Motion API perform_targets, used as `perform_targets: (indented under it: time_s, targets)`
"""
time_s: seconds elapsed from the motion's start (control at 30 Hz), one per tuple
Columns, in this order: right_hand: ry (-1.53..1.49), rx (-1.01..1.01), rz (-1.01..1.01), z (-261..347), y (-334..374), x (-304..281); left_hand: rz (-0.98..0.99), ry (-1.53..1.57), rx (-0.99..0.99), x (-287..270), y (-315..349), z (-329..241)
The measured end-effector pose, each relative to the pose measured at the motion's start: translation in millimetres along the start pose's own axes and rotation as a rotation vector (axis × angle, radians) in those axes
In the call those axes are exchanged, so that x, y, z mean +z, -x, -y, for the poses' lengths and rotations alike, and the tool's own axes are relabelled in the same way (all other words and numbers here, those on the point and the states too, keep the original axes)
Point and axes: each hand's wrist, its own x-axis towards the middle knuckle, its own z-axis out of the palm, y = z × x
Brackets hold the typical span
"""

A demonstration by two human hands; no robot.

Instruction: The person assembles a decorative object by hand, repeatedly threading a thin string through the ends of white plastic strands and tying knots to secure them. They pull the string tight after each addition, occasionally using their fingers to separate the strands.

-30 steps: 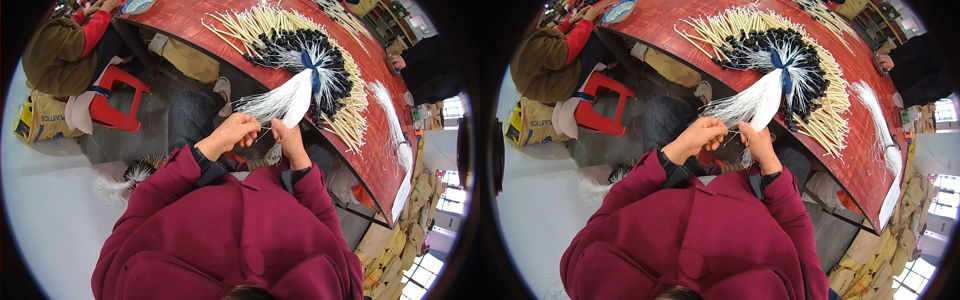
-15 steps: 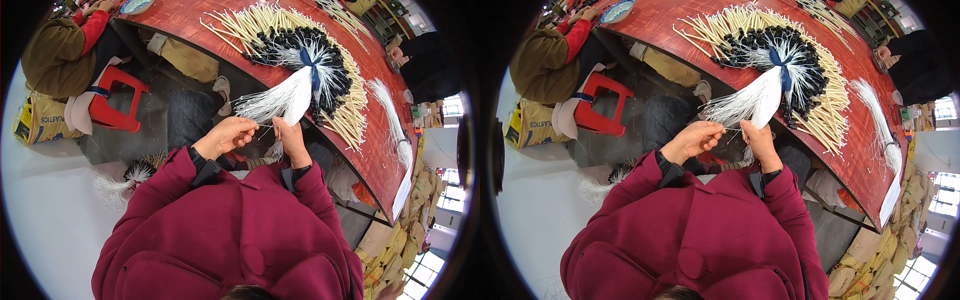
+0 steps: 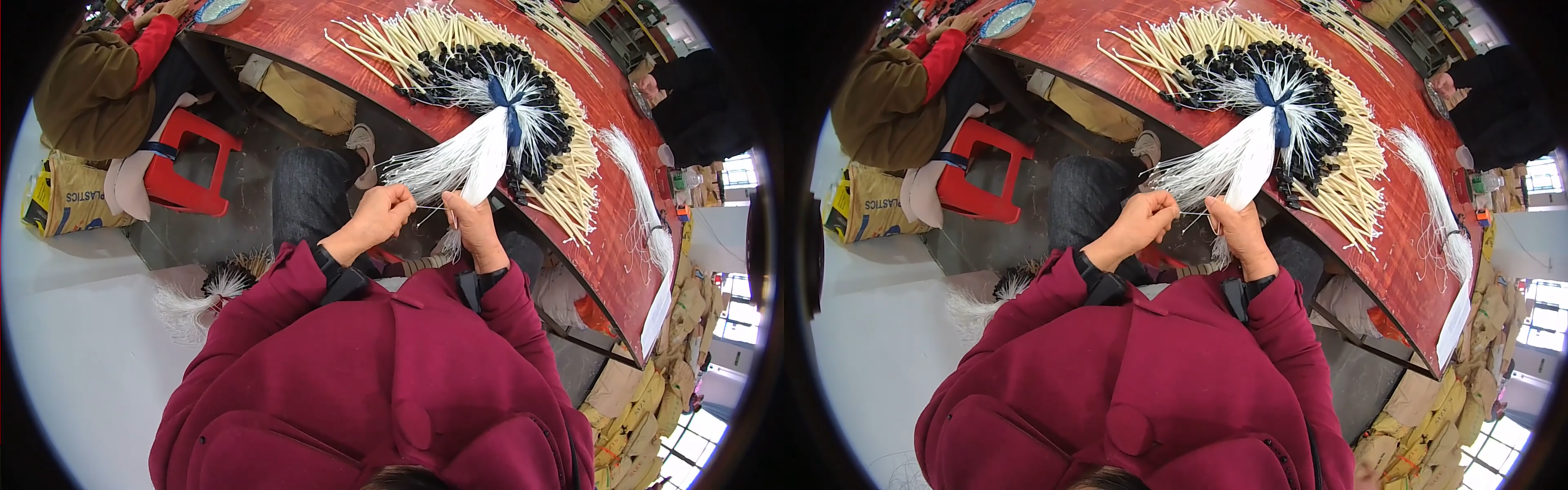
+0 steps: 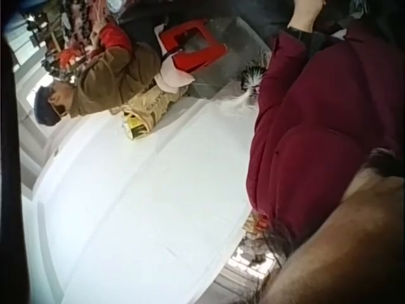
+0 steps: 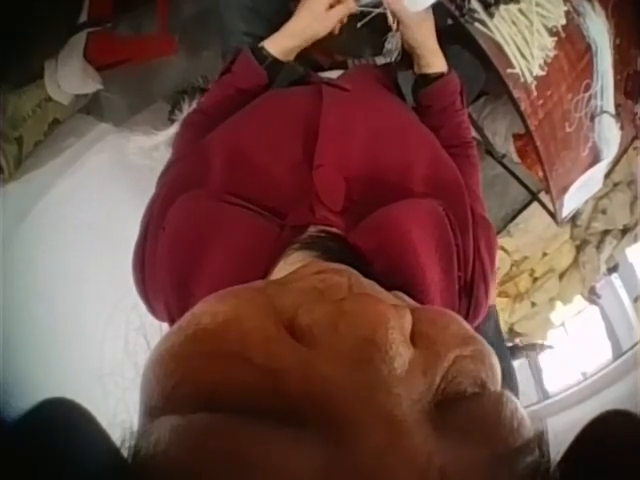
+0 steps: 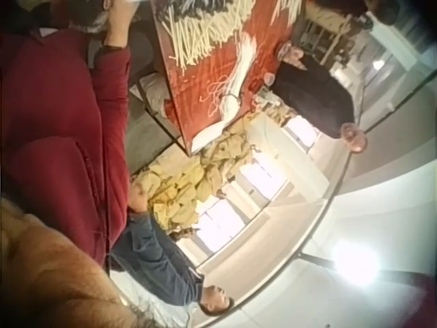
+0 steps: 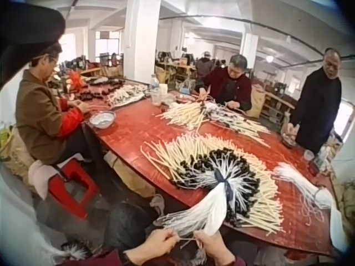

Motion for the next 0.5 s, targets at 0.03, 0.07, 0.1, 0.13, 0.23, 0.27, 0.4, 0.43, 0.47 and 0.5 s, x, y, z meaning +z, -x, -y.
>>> perform_targets:
  time_s: [0.03, 0.07, 0.1, 0.13, 0.23, 0.27, 0.4, 0.43, 0.47, 0.5]
  targets:
    - [-0.001, -0.004, 0.011, -0.6, -0.1, -0.3, -0.073, -0.19, 0.111, 1.8, 0.1, -0.7]
    - [-0.001, -0.005, 0.009, -0.4, 0.1, 0.3, -0.072, -0.191, 0.111, 1.7, 0.2, -0.9]
    - [0.022, -0.013, -0.019, -0.2, 0.3, 1.7, -0.048, -0.062, 0.059, 0.9, 0.7, -1.0]
    - [0.046, -0.02, -0.047, -0.1, 0.6, 3.2, -0.024, 0.066, 0.007, -0.1, 1.1, -1.2]
    - [0.071, -0.024, -0.082, 2.9, 2.0, 7.6, -0.021, 0.239, -0.028, -3.1, 0.3, -3.5]
    - [0.075, -0.02, -0.086, 4.8, 2.5, 9.1, -0.043, 0.284, -0.009, -4.7, -0.9, -4.8]
    - [0.085, -0.019, -0.073, 9.7, 5.3, 10.5, -0.228, 0.382, 0.004, -19.2, -5.0, -3.1]
    - [0.088, -0.019, -0.064, 10.0, 6.0, 10.5, -0.31, 0.408, 0.002, -20.8, -4.7, -3.8]
    - [0.086, -0.021, -0.066, 9.8, 6.5, 10.5, -0.309, 0.406, 0.002, -20.7, -4.1, -3.9]
    - [0.098, -0.034, -0.071, 9.2, 6.9, 10.4, -0.362, 0.386, 0.051, -20.4, -3.0, -3.8]
